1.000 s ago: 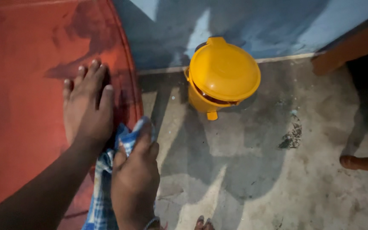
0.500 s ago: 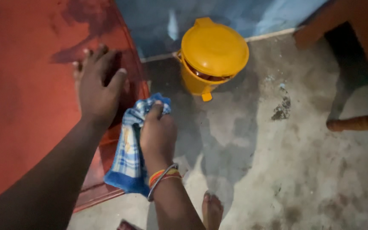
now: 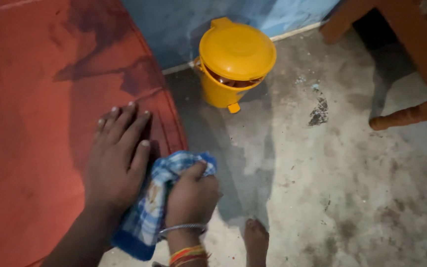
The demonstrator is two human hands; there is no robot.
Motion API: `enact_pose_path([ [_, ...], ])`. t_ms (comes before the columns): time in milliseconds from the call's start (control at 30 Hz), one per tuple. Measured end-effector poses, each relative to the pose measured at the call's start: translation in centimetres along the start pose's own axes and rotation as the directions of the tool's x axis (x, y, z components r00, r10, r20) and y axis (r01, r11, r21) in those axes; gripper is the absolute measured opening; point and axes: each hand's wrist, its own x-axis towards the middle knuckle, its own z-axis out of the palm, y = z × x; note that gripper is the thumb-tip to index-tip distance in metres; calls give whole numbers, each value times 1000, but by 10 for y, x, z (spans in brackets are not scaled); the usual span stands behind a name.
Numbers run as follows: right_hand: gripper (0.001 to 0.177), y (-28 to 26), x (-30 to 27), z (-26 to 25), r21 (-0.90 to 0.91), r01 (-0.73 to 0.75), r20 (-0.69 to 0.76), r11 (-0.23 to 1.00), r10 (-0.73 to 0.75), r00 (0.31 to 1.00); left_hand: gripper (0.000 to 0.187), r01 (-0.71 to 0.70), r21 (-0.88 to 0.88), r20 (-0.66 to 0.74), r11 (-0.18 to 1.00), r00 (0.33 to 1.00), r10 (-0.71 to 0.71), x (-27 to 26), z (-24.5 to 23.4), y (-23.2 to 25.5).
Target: The person wipes the legs and the top surface of a red low table using a cloth.
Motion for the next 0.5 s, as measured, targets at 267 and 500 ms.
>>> enact_pose_path([
  [267, 36, -8, 10, 1, 85, -321, 240, 943, 294, 925, 52, -85, -153, -73, 985, 995, 75, -5, -3, -8],
  [500, 54, -264, 97, -179, 91, 196, 37, 976, -200, 979, 52, -35, -318, -140, 947, 990, -10, -9, -6, -15],
])
